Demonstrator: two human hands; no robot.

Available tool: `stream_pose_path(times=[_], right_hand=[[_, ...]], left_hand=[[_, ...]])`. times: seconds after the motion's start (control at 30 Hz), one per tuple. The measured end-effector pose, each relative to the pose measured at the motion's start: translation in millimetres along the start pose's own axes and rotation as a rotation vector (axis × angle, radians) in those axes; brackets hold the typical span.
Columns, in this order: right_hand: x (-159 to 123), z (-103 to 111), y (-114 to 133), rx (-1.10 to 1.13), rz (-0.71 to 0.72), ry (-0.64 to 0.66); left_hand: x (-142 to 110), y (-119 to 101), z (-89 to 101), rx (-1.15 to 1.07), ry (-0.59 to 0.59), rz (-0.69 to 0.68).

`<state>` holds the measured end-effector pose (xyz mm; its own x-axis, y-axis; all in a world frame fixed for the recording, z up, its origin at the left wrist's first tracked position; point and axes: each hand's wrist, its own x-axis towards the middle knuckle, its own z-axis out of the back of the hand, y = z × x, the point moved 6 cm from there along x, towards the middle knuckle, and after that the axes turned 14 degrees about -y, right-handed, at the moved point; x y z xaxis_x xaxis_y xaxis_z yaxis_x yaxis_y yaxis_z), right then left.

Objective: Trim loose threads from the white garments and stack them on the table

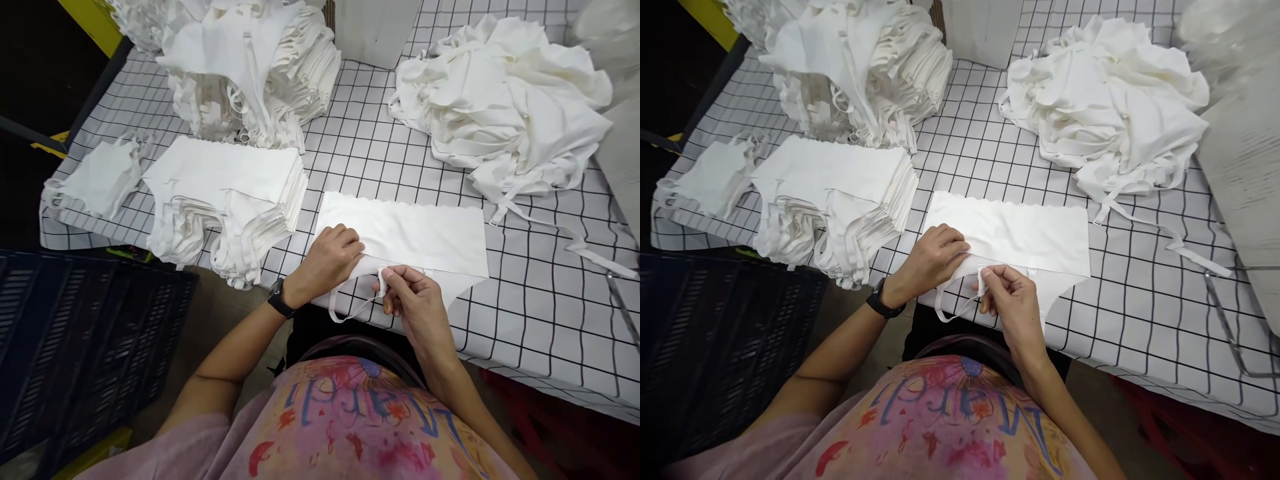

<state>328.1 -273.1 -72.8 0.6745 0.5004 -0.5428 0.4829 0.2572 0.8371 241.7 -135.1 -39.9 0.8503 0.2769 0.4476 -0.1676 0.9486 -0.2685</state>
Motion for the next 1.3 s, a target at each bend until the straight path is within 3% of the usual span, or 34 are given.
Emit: stream_pose_path(times=[0.2,0.43,0.67,1.07,1.3], right_hand=[[2.1,-7.4,-0.9,0.049,-0.048,0.002],[8.2,-29.1,-2.3,0.116,-0.169,0.032],[15.1,-31.1,1.1,0.191,-0.122,-0.093],[14.9,-28.9,3.0,0.175,-0.074,-0.161],[14.4,-30.3,4.2,0.148,-0.060,-0.180]], left_hand=[[0.4,9.3,0.6,-0.034,-0.091,-0.014],[2.4,23.3,3.3,-0.292,-0.242,0.073],[1.8,16.1,9.7,-0.305,-0.369,-0.030],[0.1,5.7,9.6,-0.220,-0.400,-0.122],[1.2,7.0,3.2,-0.183,-0.282,-0.065]])
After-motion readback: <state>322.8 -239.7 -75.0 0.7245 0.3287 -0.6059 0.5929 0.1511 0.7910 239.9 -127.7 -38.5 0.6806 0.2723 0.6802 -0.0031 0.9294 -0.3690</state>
